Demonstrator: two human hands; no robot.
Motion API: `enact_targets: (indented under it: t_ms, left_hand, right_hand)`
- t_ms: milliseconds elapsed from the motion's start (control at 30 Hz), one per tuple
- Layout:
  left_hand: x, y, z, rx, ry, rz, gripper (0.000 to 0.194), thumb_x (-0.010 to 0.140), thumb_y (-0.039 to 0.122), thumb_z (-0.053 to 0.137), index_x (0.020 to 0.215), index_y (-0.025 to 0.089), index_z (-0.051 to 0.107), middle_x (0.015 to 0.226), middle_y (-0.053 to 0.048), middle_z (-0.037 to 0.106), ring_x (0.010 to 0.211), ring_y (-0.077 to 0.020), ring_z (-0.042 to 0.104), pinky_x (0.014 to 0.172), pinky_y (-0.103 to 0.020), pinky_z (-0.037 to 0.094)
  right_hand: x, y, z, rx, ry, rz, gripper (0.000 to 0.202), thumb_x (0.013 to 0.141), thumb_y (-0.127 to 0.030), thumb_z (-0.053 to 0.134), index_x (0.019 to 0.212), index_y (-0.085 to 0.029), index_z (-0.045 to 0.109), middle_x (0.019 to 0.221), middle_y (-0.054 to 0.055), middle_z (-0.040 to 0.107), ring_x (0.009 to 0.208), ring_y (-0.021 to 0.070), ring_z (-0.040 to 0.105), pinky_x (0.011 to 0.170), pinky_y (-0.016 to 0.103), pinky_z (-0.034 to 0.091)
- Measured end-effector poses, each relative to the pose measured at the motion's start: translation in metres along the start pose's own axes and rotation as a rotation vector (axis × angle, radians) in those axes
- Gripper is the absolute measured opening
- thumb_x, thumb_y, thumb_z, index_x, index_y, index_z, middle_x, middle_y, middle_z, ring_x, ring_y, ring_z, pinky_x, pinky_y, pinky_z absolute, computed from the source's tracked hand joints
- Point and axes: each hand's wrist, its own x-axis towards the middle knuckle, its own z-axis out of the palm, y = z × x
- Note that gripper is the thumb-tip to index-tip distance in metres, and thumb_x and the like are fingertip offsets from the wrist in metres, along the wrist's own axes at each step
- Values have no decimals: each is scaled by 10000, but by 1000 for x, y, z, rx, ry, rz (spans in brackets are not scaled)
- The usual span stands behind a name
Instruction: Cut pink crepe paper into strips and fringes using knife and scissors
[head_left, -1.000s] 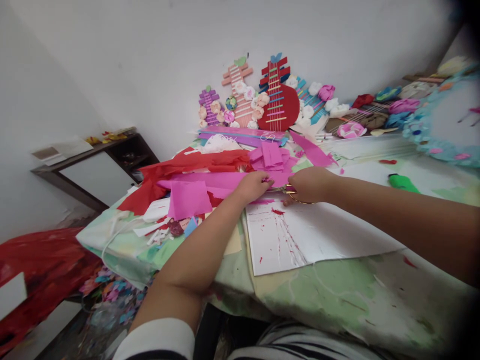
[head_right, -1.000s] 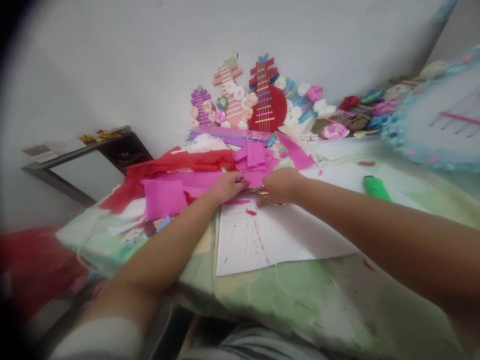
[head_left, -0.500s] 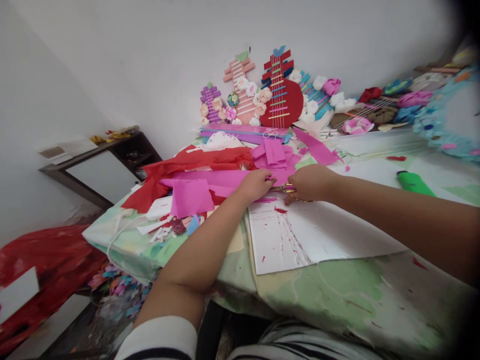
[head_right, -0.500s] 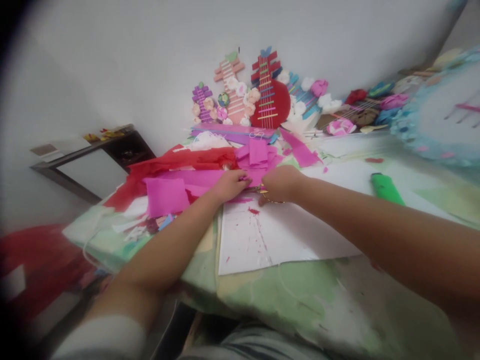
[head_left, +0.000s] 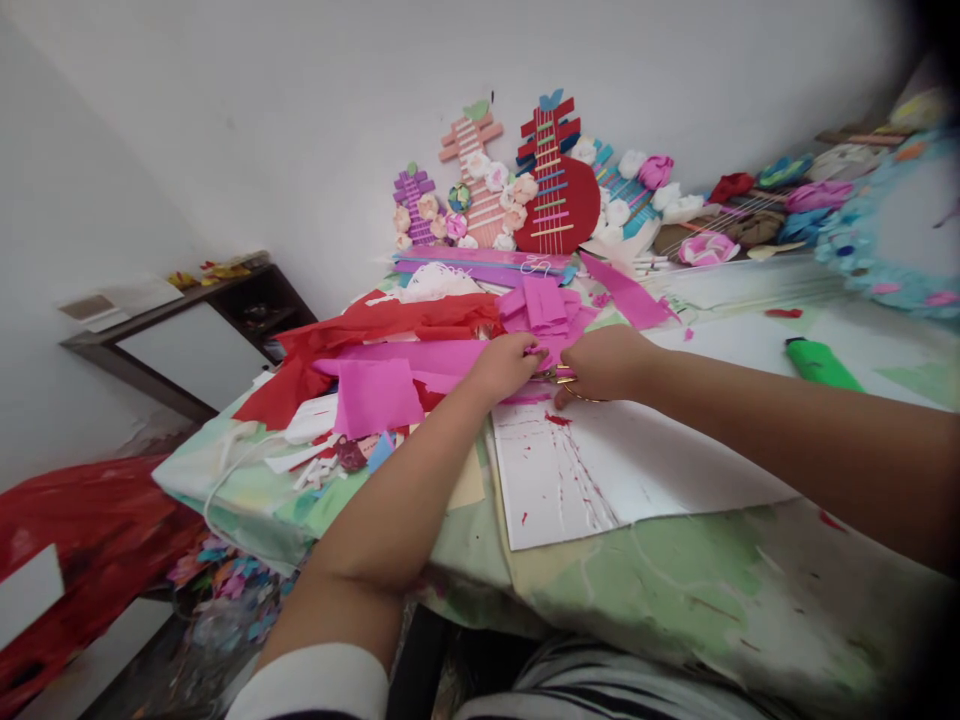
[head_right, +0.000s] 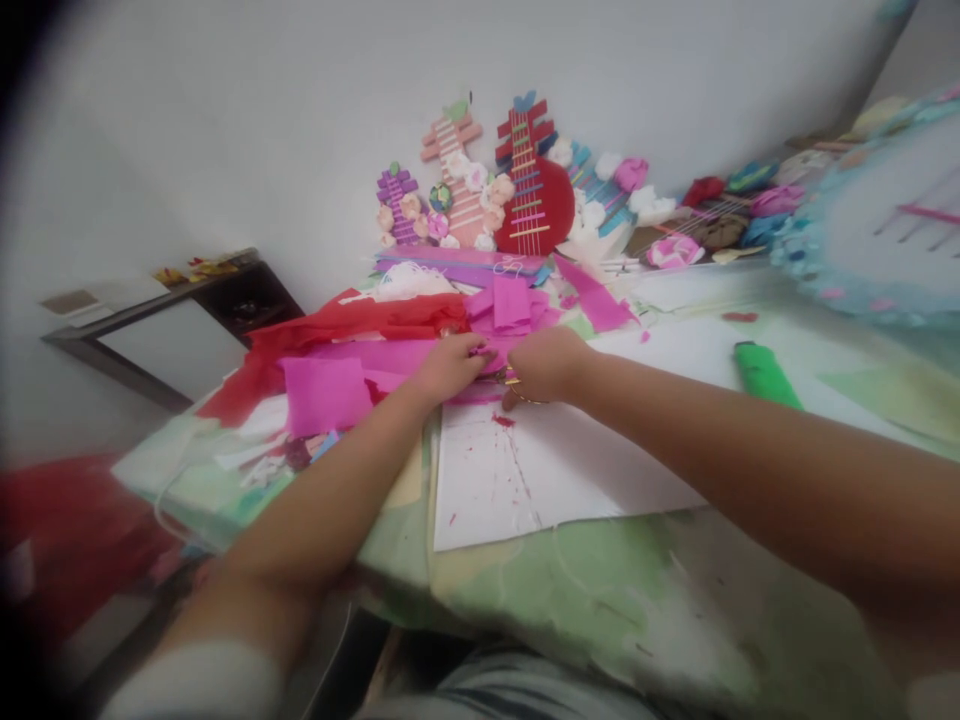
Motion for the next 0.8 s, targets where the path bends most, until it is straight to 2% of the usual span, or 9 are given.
enact_targets:
  t_ms: [133,333,500,700,800]
  left_hand:
    - [-1,3,-2,-31,7,-10,246,780,262,449,550,174,440,537,31,436,546,-116,420,532,-226,307]
    - [1,3,-3,-81,37,-38,242,771,273,462,551,172,448,522,34,414,531,-112,410,518,-224,305]
    - [2,1,-5,-144,72,-72,218,765,297,469,587,171,463,553,35,437,553,-110,424,532,-224,313]
    - [4,1,-5,-203,76,-97,184,748,312,474,637,171,514,579,39,460,570,-108,435,561,-222,340]
    - [4,1,-8,-227,93,-120,178,742,319,477,662,168,527,602,36,480,589,-110,445,589,-224,360]
  right_hand:
    - [0,-2,-1,17,20,1,631,580,-737,418,701,-153,622,600,103,574,570,216,533,480,284,320]
    - [1,-7,-5,-7,10,-13,529,641,-649,459,727,-155,626,646,111,595,621,224,557,507,287,343]
    - [3,-8,-2,4,3,-18,589,616,-706,418,732,-166,623,666,105,598,612,215,550,512,295,348]
    - [8,-17,-5,13,38,-40,417,686,-545,468,731,-162,625,673,108,600,625,204,552,497,269,338]
    - [8,-19,-5,37,33,-48,447,685,-573,457,717,-160,625,658,106,595,617,203,551,494,267,337]
